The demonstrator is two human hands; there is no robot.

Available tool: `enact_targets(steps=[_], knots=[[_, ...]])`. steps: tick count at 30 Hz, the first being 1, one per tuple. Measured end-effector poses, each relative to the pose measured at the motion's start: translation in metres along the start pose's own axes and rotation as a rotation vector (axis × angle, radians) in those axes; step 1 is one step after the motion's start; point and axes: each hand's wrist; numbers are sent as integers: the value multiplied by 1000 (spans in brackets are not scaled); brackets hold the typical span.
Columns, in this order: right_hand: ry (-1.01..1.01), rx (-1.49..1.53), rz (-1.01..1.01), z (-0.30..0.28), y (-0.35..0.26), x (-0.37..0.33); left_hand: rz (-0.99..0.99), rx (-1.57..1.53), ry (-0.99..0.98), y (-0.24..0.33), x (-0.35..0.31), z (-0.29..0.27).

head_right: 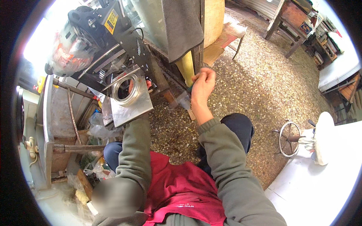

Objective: The person sits on the floor and assembles a metal machine part. They place a metal plate with a circular opening onto the machine, insert a spring, and use a screwdriver to tighten screws to secure the plate.

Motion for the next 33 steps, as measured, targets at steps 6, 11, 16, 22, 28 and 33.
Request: enact_targets(steps=[6, 11, 16, 22, 28, 33], knots=[[-419, -405, 783, 1, 48, -20, 61, -53, -142, -5, 11, 14], [-451, -400, 807, 23, 64, -22, 28, 210, 270, 2, -16, -12], [-429, -526, 727, 29, 60, -28, 101, 234, 248, -9, -21, -14], [-339, -387, 828, 28, 51, -61, 128, 317, 335, -9, -32, 33], [-329, -263, 911, 30, 54, -102, 262, 649, 522, -7, -54, 84], [-245, -55, 999, 26, 40, -120, 223, 529, 423, -5, -50, 91]])
Point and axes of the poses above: each hand's wrist, its own x-axis towards the middle knuckle, its own z-axis out of the palm, y = z × x, and after that the axes turned 15 degrees about x, right-handed
